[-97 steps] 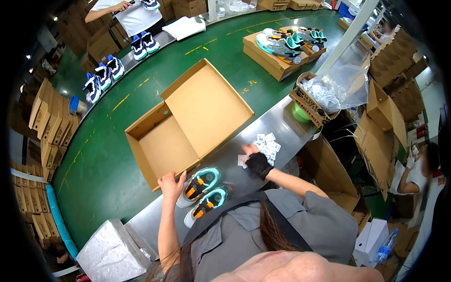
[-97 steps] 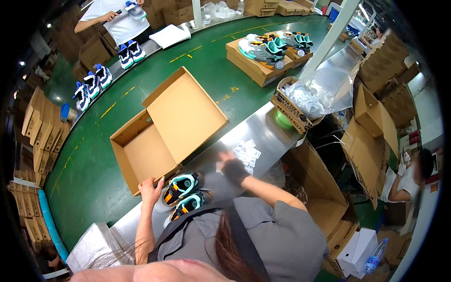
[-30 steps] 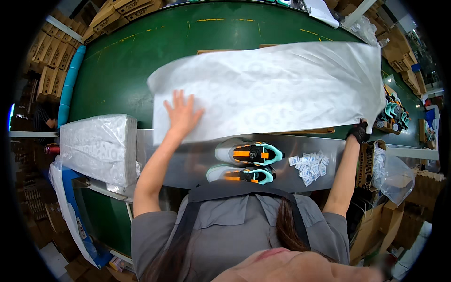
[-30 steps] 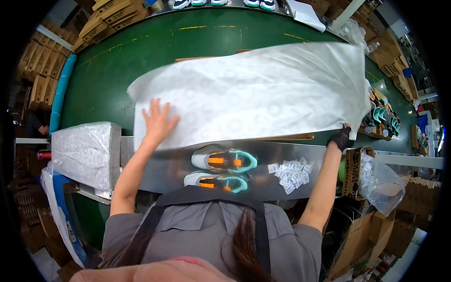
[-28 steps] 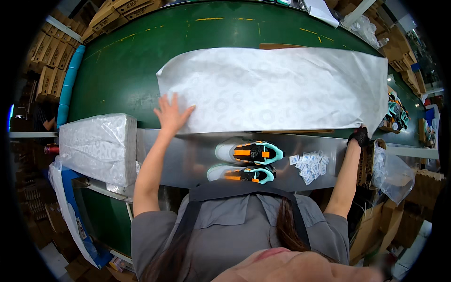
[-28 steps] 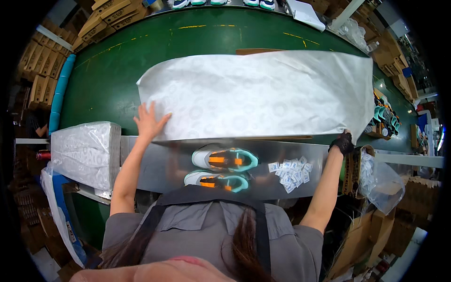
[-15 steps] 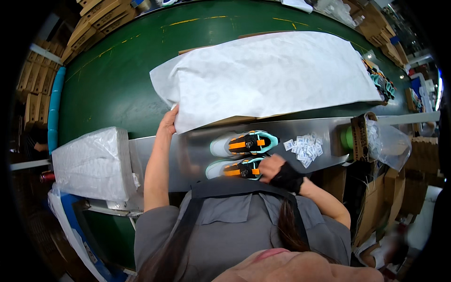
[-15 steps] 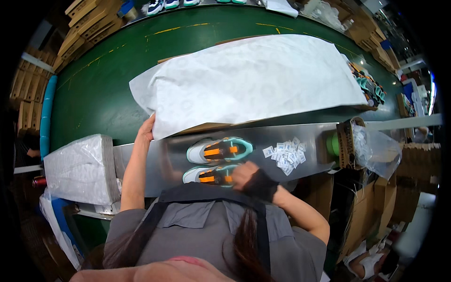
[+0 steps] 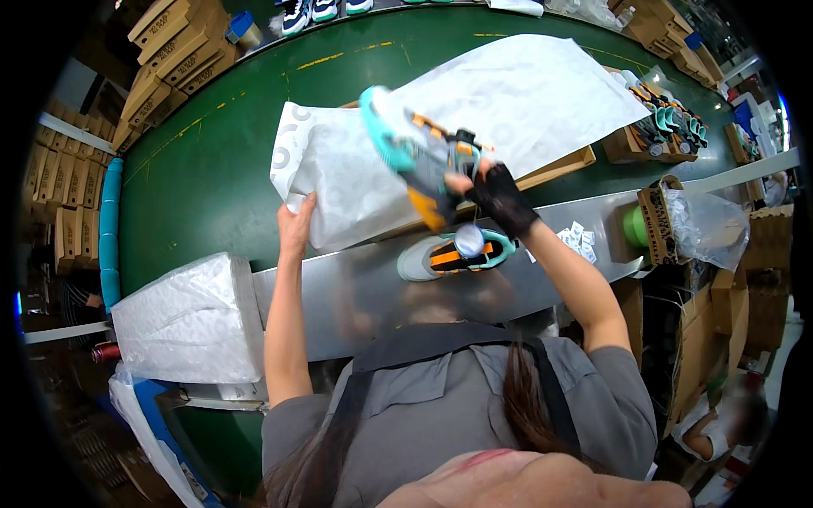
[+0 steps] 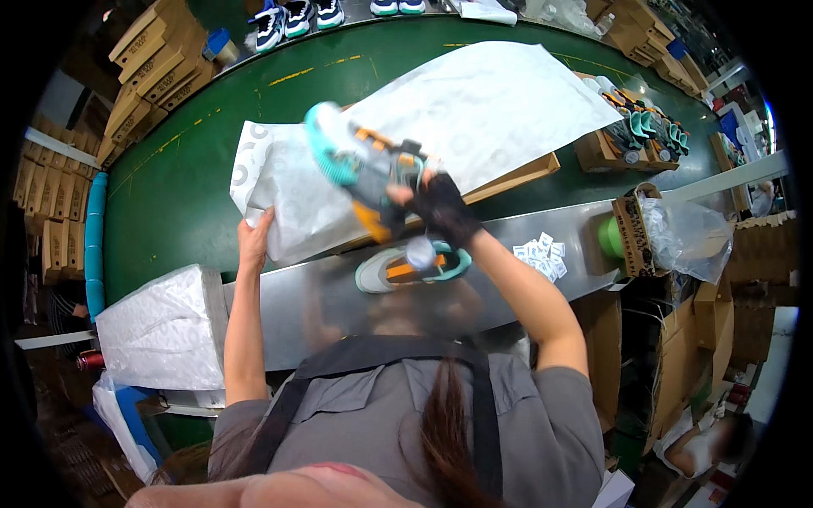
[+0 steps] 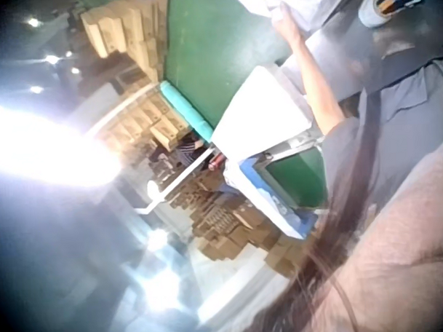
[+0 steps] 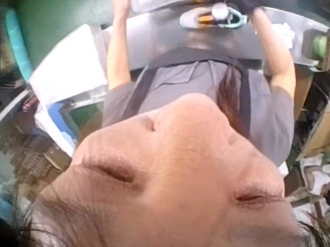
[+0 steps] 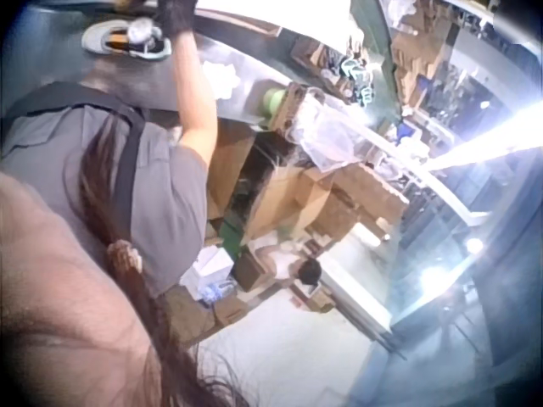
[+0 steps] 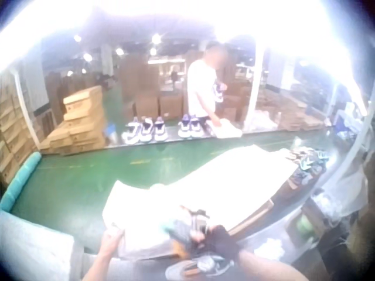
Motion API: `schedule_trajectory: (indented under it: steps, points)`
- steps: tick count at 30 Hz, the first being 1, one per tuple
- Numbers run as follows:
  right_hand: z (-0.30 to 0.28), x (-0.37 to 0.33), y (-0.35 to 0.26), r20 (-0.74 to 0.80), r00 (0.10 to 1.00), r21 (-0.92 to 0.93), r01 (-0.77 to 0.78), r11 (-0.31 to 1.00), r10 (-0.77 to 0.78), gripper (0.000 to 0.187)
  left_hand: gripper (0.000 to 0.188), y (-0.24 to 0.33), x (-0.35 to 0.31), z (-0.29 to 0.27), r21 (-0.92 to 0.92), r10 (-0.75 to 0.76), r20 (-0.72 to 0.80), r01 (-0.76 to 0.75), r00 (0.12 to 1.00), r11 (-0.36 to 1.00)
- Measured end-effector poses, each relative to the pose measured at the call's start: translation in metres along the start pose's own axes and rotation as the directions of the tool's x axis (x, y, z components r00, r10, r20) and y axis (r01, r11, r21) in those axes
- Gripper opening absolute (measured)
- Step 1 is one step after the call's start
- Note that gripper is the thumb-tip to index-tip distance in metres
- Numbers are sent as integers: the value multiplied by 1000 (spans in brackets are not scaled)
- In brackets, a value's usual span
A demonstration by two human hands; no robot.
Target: The person repeatedly places pairs of shoes into cardboard boxes, lines them with tissue paper, and closes the boxes. The person handles shoes, tissue paper, and boxes at a workstation in a warehouse setting.
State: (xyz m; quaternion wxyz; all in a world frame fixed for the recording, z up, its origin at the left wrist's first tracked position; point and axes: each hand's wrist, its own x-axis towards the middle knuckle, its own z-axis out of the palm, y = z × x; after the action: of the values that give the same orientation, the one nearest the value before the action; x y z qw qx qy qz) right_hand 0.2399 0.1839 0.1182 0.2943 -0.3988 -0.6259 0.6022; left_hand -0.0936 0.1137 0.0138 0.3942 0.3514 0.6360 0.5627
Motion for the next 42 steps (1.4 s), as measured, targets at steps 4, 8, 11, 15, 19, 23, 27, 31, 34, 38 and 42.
schedule_trajectory:
  steps: [4, 8, 11, 15, 19, 23, 27, 31, 34, 38, 42]
  points:
    - [22, 88, 105, -418, 907, -424, -148, 893, -48, 39, 23, 50, -5, 39, -135, 42, 126, -24, 991, 991]
    - [63, 107, 140, 144, 983, 293, -155, 943, 117, 43, 50, 62, -7, 95, -225, 82, 479, 33, 874, 974]
    - [70, 63, 120, 392, 913, -529, 323, 785, -111, 39, 59, 49, 5, 115, -369, 1, 615, 287, 789, 884]
    - [41, 9, 66, 145, 959, -477, 285, 832, -245, 23, 31, 3, 32, 122, 284, 52, 280, -135, 959, 949]
    - [-2, -58, 68, -162, 871, -735, 208, 645, -464, 15, 53, -21, 23, 144, 695, 341, 600, -683, 724, 226]
    - [-10, -107, 106, 131, 966, -912, 206, 355, -224, 27, 73, -38, 31, 155, 776, 68, 622, -626, 780, 81]
    - [2, -101, 113, 107, 955, -941, 187, 284, -276, 36, 77, -12, 26, 163, 811, 89, 524, -528, 847, 251]
    - [19, -89, 86, 108, 919, -886, 261, 383, -379, 28, 83, 38, -27, 132, 352, 112, 657, -435, 746, 829]
    - [34, -73, 45, 187, 870, -776, 416, 474, -457, 25, 83, 48, -84, 99, 320, 60, 849, -601, 525, 732]
    - [53, -51, 7, 187, 747, -699, 558, 448, -638, 26, 66, 72, -94, 83, 315, 37, 658, -319, 752, 894]
    - [36, -50, -8, 70, 693, -721, 532, 443, -718, 27, 55, 40, -41, 89, 11, 17, 324, -21, 946, 1000]
